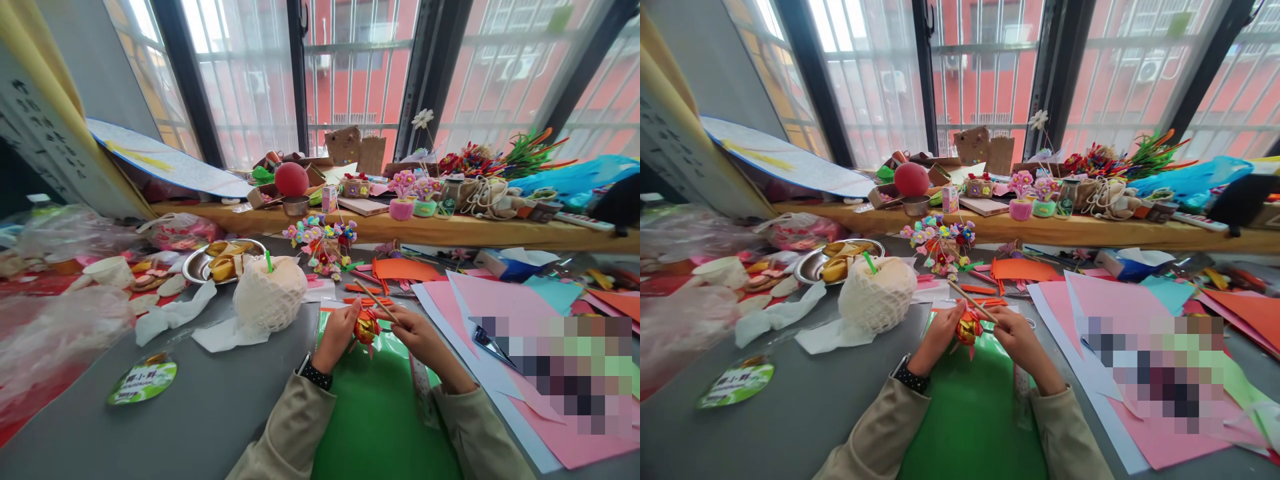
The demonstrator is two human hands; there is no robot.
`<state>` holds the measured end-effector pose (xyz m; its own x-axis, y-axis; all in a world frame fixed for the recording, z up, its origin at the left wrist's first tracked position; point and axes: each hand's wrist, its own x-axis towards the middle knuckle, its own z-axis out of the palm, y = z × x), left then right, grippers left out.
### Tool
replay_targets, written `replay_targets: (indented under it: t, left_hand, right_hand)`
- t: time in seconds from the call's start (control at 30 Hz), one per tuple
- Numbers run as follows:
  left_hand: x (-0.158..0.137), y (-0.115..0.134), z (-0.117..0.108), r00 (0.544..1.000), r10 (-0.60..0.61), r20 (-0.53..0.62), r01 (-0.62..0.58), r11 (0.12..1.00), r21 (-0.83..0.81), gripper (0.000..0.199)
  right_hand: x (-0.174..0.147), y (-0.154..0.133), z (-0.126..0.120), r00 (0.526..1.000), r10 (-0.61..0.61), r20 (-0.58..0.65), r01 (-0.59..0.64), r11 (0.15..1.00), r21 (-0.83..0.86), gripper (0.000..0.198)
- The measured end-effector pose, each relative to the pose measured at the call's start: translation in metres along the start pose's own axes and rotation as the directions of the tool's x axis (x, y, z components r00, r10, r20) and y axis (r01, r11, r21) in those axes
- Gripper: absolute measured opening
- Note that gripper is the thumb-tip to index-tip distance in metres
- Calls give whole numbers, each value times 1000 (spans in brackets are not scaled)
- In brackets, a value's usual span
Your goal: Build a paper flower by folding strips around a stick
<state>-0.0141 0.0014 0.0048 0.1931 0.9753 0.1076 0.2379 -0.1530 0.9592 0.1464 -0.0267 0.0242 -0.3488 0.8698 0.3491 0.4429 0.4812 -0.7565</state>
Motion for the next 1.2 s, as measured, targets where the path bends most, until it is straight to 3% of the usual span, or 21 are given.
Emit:
replay_targets:
  t: [0.33,0.73,1.0,1.2]
  left_hand:
    - [-2,1,0,999,-14,44,12,999,33,51]
    - [0,-1,0,999,-19,50,19,1000,10,50]
    - [-2,2,0,997,-12,78,12,1000,-5,53]
    - [-1,5,1,996,3,84,4,997,-81,48]
  right_hand:
    - [0,2,-4,996,46,74,-51,996,71,36]
    - [0,4,0,997,71,17,-72,994,78,38]
    - [1,5,-3,993,102,52,-107,991,86,32]
    - [-1,1,-10,990,93,-105,-90,995,32,29]
